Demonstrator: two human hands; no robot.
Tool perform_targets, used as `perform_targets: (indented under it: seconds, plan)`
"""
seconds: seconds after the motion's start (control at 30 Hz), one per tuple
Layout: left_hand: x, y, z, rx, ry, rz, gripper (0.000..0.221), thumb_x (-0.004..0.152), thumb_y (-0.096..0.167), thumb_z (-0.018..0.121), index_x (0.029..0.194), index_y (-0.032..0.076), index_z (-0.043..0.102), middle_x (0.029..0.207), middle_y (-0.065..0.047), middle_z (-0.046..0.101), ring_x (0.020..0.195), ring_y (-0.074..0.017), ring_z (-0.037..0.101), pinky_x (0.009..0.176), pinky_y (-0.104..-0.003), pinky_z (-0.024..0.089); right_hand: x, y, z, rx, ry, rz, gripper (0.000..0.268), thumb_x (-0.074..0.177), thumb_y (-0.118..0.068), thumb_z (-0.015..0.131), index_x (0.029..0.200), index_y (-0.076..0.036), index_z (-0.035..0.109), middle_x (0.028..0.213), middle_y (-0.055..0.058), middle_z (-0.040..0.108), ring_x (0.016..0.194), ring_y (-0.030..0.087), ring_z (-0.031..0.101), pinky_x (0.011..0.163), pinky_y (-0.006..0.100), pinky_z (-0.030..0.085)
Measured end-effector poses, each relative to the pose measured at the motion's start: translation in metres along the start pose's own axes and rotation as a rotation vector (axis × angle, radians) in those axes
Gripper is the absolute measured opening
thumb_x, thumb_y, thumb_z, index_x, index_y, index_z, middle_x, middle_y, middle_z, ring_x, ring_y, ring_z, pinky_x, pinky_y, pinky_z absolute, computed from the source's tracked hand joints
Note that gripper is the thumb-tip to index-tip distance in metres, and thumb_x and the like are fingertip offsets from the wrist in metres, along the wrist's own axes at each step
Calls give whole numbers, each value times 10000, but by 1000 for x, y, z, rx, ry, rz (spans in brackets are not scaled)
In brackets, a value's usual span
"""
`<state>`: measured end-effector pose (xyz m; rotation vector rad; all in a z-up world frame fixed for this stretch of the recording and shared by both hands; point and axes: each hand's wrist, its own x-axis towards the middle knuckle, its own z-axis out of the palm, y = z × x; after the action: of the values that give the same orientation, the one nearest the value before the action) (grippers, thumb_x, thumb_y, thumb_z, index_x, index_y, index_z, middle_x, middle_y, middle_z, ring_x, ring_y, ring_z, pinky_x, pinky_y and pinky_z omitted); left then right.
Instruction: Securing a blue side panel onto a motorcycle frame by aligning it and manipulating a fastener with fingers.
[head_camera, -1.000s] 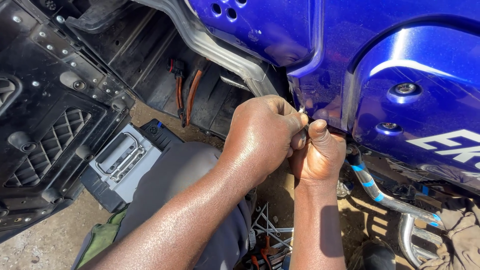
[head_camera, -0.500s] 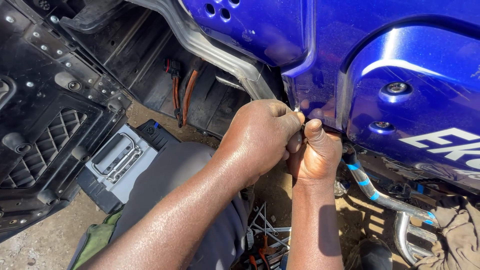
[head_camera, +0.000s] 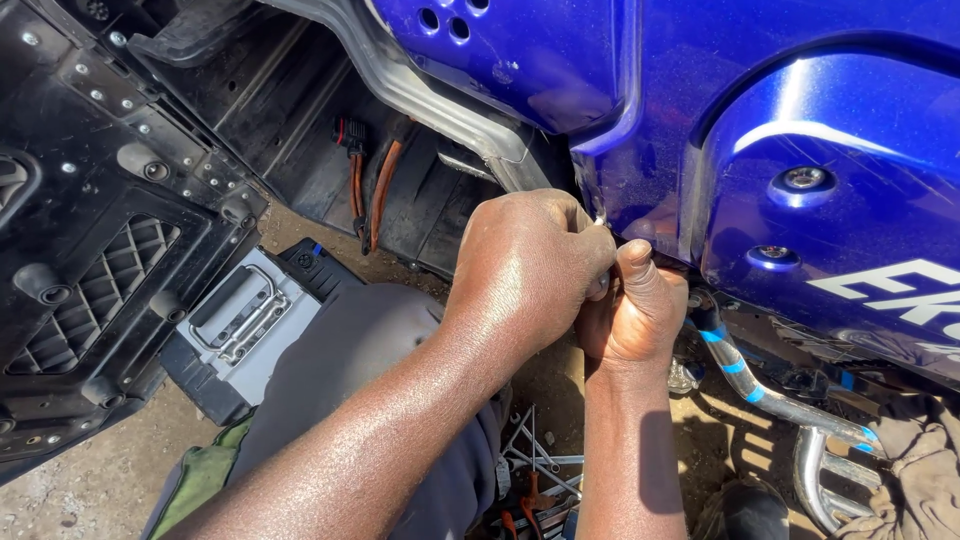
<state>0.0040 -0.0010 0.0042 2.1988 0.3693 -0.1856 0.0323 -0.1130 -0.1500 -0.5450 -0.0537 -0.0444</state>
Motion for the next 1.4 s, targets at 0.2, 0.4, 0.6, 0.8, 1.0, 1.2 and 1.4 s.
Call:
perform_targets:
  seconds: [0.2, 0.4, 0.6, 0.8, 1.0, 1.2, 1.4]
  plan:
    - [2, -8, 7, 124, 115, 134, 270, 875, 188, 715, 619, 126, 654, 554, 14, 610, 439, -71, 528, 400, -294, 478, 2, 3, -6, -3, -5, -32, 220, 872, -133, 826, 982, -21, 672, 681, 39, 660, 540, 94, 599, 489, 207, 502]
    - [1, -6, 5, 67, 47, 100, 271, 916, 225, 665, 685, 86, 687, 595, -30, 648, 464, -109, 575, 426, -316, 506, 0, -1, -2, 29, -15, 6, 436, 850, -116, 854, 1216, 10, 653, 902, 80, 740, 710, 128, 682, 682, 228, 579]
    - [-4, 9, -6, -453, -217, -208, 246, 991, 119, 538, 869, -12, 707, 649, -79, 626, 543, -154, 564, 529, -322, 522, 0, -4, -1, -47, 37, 62, 265, 840, -208, 839, 769, -4, 685, 515, 67, 592, 385, 126, 520, 333, 248, 449]
    - [-1, 4, -4, -635, -210, -217, 191, 946, 36, 552, 832, -55, 674, 639, -116, 604, 526, -185, 527, 476, -348, 465, 0, -6, -2, 16, 19, 104, 266, 852, -182, 830, 836, 47, 694, 569, 116, 629, 403, 156, 535, 355, 278, 468]
    - [2, -5, 5, -2, -18, 35, 291, 956, 244, 613, 744, 79, 725, 687, -31, 719, 545, -116, 626, 507, -318, 542, 1, -5, -6, 72, -51, 85, 223, 863, -107, 836, 990, 11, 697, 714, 66, 651, 606, 121, 552, 587, 233, 490]
    - [1, -7, 9, 217, 69, 181, 283, 984, 225, 616, 755, 84, 704, 651, -50, 678, 514, -168, 633, 527, -388, 538, 4, 0, -18, 9, 84, 51, 304, 821, -150, 870, 988, 42, 704, 870, 124, 755, 720, 169, 718, 706, 282, 618]
    - [-1, -5, 5, 197, 44, 142, 245, 949, 245, 628, 820, 68, 738, 725, -88, 730, 586, -220, 709, 575, -415, 571, 2, -5, -1, 68, -44, 64, 451, 834, -124, 879, 1209, 0, 661, 1018, 97, 762, 844, 169, 737, 798, 253, 607]
